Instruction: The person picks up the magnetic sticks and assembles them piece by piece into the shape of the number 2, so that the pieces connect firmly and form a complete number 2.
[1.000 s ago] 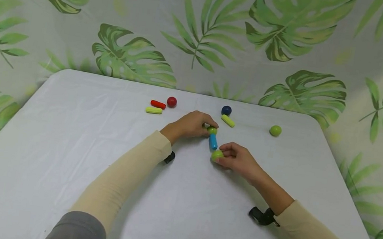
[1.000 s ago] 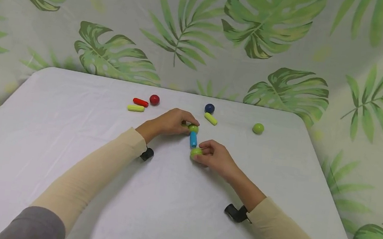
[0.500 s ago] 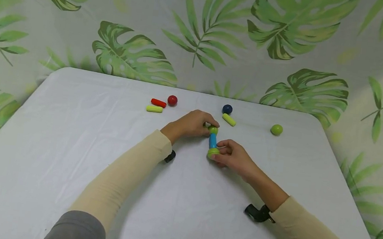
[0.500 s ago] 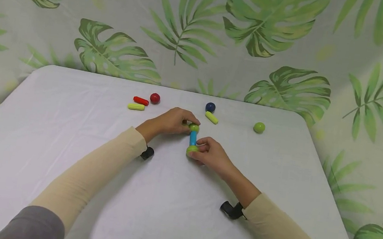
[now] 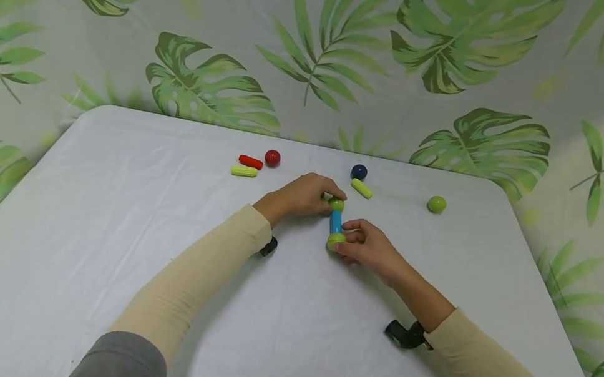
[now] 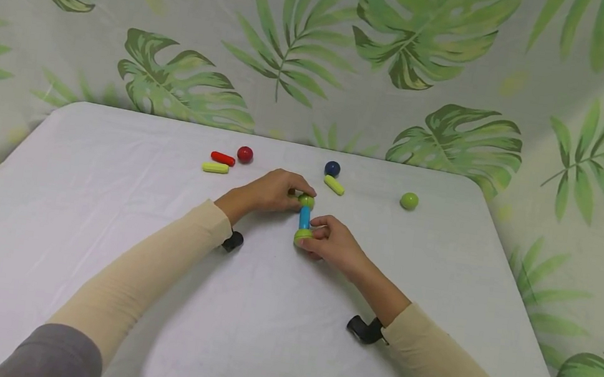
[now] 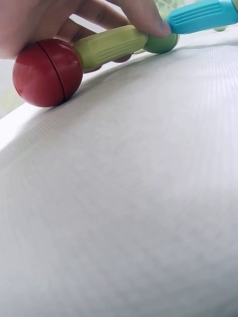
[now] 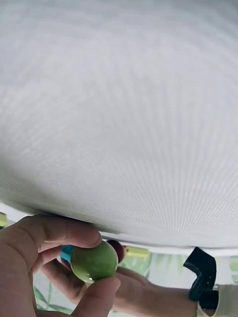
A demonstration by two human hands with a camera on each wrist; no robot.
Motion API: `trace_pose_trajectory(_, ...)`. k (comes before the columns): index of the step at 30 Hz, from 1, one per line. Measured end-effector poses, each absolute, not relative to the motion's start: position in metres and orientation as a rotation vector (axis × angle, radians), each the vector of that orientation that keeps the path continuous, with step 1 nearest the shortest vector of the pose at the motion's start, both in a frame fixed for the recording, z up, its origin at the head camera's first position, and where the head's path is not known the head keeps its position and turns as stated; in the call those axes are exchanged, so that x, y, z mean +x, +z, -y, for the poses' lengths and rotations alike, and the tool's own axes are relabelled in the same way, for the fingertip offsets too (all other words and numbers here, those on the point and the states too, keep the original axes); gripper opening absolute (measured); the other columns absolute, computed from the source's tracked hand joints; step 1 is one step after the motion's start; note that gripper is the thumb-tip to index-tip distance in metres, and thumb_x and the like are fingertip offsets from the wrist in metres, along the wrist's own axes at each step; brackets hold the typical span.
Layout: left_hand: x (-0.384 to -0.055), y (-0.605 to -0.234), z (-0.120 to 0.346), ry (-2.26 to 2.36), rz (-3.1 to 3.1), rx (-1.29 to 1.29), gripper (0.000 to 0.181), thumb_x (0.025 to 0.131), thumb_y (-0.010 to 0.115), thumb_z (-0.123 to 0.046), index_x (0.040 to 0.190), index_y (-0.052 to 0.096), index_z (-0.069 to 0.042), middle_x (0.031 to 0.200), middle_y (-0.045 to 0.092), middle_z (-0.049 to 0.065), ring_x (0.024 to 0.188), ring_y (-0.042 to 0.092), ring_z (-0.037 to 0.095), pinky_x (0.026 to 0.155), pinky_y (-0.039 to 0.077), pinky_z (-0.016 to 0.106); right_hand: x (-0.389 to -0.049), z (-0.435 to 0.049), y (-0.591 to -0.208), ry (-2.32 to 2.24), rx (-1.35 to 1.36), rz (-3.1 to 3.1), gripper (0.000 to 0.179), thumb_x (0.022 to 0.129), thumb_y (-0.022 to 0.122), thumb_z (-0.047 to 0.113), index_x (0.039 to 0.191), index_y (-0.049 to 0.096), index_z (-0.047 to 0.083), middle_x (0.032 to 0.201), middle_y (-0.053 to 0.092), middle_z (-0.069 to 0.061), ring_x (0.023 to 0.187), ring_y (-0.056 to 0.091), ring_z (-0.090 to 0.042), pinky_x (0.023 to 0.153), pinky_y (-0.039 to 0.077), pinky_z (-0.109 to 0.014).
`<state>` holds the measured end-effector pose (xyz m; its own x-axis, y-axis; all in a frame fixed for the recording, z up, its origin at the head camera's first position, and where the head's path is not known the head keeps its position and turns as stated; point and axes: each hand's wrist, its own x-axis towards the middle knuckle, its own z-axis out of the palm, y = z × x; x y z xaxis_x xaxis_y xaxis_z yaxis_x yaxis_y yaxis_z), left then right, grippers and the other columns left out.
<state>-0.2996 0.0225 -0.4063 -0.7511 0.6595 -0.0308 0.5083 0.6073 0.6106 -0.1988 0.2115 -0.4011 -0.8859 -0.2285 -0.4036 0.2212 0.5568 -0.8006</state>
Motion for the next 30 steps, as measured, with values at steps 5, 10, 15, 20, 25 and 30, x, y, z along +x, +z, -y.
trace_pose_trajectory(5,-0.301,-0.406,-0.024,0.852,-2.589,0.973,0.038,0.093,0.069,-0.018,0.131,0.067,-0.019,0.133,0.066,0.000,0.124,0.057,0.017,0.115,0.042,0.034,-0.199,-0.213,-0.401,-1.295,-0.004,-2.322,0.059,0.093,0.067,0.021,0.140,0.041,-0.002,0.124,0.062,-0.022,0.091,0.068,-0.016,0.083,0.058,-0.028)
trace_pose_trajectory(10,-0.302,-0.405,-0.026,0.834,-2.584,0.995,0.037,0.093,0.069,-0.018,0.130,0.067,-0.019,0.133,0.065,0.000,0.125,0.057,0.017,0.115,0.042,0.035,-0.198,-0.214,-0.401,-1.308,-0.003,-2.320,0.060,0.092,0.069,0.018,0.141,0.040,-0.001,0.123,0.058,-0.020,0.094,0.067,-0.017,0.084,0.059,-0.028)
trace_pose_trajectory(15,-0.303,-0.406,-0.029,0.812,-2.582,1.004,0.036,0.094,0.068,-0.017,0.130,0.067,-0.018,0.134,0.065,0.000,0.127,0.056,0.017,0.115,0.042,0.035,-0.198,-0.218,-0.402,-1.280,-0.073,-2.339,0.063,0.091,0.070,0.016,0.144,0.038,0.003,0.123,0.056,-0.020,0.095,0.066,-0.018,0.081,0.058,-0.027)
trace_pose_trajectory(20,-0.304,-0.404,-0.029,0.799,-2.586,0.999,0.037,0.094,0.067,-0.016,0.131,0.066,-0.018,0.134,0.065,0.000,0.127,0.056,0.017,0.114,0.042,0.034,-0.196,-0.225,-0.401,-1.111,-0.355,-2.489,0.058,0.089,0.071,0.013,0.141,0.046,0.011,0.124,0.060,-0.019,0.093,0.067,-0.021,0.073,0.056,-0.028)
trace_pose_trajectory(25,-0.304,-0.403,-0.027,0.786,-2.588,1.010,0.040,0.094,0.067,-0.016,0.134,0.064,-0.018,0.137,0.063,0.001,0.131,0.055,0.017,0.116,0.041,0.034,-0.196,-0.227,-0.398,-0.945,-0.637,-2.615,0.048,0.088,0.072,0.008,0.134,0.057,0.009,0.118,0.066,-0.016,0.086,0.068,-0.018,0.075,0.054,-0.028)
trace_pose_trajectory(30,-0.307,-0.397,-0.016,0.732,-2.615,0.993,0.044,0.095,0.063,-0.020,0.138,0.060,-0.017,0.141,0.060,0.003,0.134,0.053,0.020,0.116,0.040,0.038,-0.196,-0.228,-0.397,-0.905,-0.704,-2.638,0.044,0.088,0.073,0.008,0.130,0.060,0.007,0.114,0.068,-0.012,0.082,0.066,-0.014,0.074,0.053,-0.025)
